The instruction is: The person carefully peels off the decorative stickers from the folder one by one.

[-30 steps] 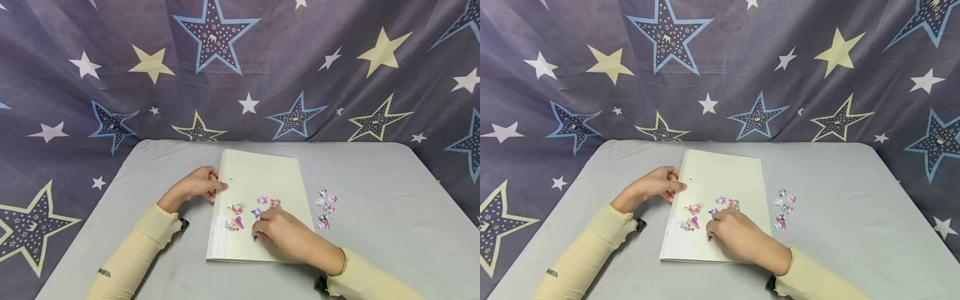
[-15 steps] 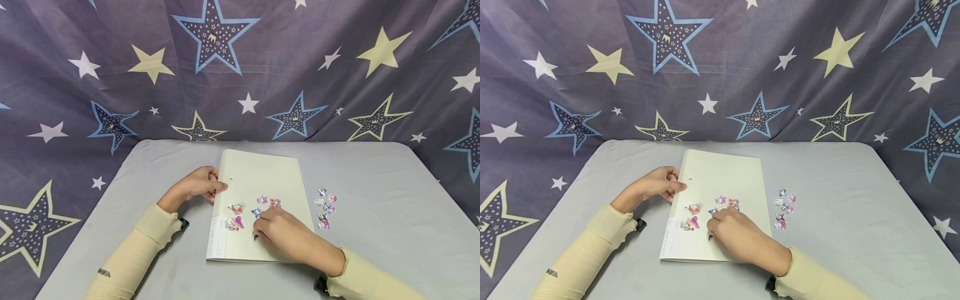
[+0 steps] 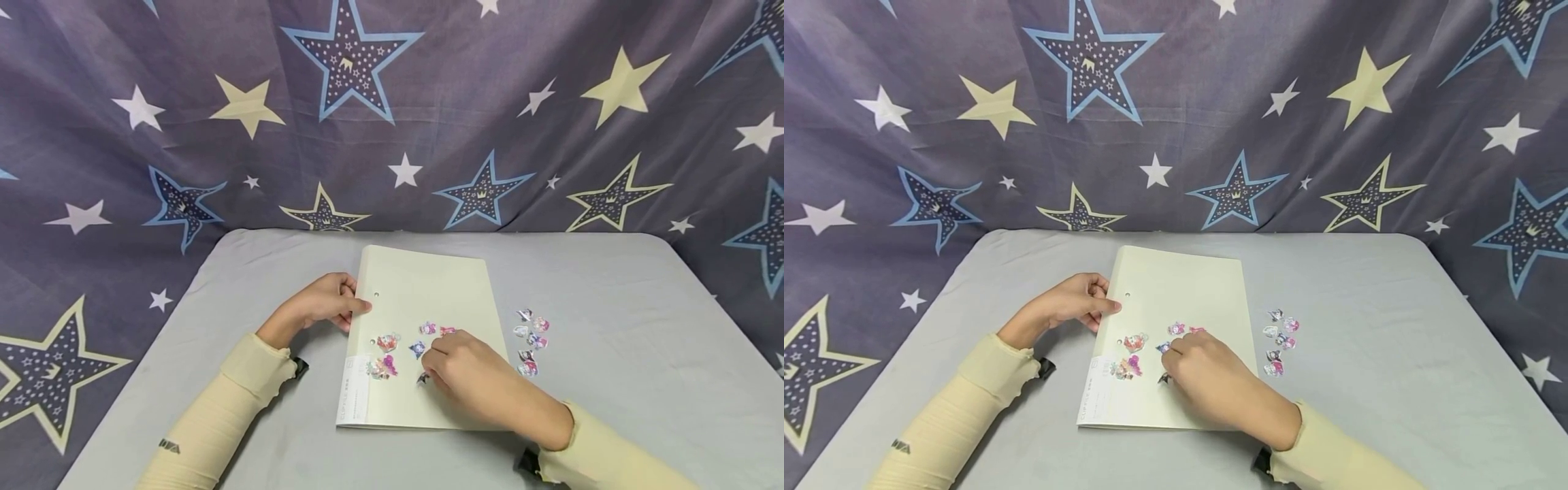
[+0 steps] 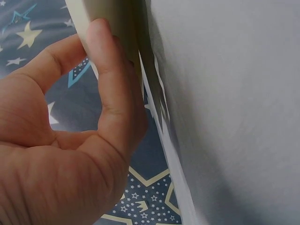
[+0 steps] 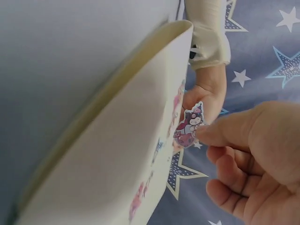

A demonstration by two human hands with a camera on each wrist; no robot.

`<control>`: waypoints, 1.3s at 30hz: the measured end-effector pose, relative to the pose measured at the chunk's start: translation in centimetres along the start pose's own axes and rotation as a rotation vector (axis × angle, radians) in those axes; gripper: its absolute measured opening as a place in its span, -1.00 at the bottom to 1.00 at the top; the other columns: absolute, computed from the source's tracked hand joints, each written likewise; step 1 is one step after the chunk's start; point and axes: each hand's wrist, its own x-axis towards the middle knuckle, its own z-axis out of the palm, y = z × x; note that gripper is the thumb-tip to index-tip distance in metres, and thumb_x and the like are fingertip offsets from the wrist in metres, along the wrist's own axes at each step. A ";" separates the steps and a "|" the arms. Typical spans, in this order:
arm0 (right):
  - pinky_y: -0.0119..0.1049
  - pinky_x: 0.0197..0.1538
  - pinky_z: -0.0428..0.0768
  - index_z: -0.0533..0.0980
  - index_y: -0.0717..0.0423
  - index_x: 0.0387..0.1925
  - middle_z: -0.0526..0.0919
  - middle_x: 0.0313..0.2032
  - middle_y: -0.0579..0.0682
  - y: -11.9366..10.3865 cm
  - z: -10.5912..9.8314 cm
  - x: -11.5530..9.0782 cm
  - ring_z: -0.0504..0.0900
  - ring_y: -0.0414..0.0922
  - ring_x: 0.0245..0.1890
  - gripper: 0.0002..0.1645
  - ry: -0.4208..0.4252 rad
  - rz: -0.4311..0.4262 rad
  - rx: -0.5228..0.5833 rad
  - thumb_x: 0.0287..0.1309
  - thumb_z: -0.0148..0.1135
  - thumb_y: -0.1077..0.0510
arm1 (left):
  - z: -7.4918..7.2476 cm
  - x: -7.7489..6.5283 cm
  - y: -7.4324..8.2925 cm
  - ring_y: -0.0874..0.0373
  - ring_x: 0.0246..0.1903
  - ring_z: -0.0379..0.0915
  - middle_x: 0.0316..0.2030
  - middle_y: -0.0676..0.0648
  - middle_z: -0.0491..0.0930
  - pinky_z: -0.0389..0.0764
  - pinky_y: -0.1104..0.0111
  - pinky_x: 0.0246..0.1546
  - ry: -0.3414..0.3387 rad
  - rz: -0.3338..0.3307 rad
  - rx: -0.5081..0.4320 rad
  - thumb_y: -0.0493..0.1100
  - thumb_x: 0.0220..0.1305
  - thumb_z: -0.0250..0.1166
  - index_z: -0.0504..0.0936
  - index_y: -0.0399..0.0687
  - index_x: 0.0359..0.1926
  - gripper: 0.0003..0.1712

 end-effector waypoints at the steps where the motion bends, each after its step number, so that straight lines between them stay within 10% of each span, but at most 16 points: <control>1: -0.37 -0.33 0.51 0.52 -0.03 -0.59 0.47 -0.57 -0.22 0.1 -0.1 0.0 0.44 -0.26 -0.51 -0.82 0.001 0.003 -0.003 -0.01 0.27 0.29 | 0.0 0.0 0.0 0.07 -0.63 0.50 -0.47 -0.12 0.43 0.73 0.21 -0.51 0.000 -0.001 0.000 -0.18 0.07 0.42 0.33 -0.31 -0.06 -0.46; 20: -0.32 -0.34 0.57 0.58 0.01 -0.54 0.58 -0.54 -0.16 2.7 -2.5 0.0 0.53 -0.22 -0.50 -0.86 -0.064 0.148 -0.057 -0.06 0.38 0.28 | 0.1 0.1 -0.2 0.06 -0.61 0.51 -0.45 -0.14 0.46 0.73 0.18 -0.50 -0.006 0.011 0.004 -0.16 0.08 0.42 0.31 -0.32 -0.04 -0.44; 39: -0.26 -0.46 0.48 0.48 0.01 -0.62 0.55 -0.55 -0.10 11.1 -4.5 -1.9 0.44 -0.16 -0.55 -0.80 -0.219 0.577 0.014 0.00 0.21 0.32 | 0.2 -0.2 0.2 0.07 -0.63 0.51 -0.47 -0.12 0.46 0.73 0.21 -0.52 -0.003 0.011 -0.026 -0.21 0.07 0.41 0.32 -0.33 -0.06 -0.48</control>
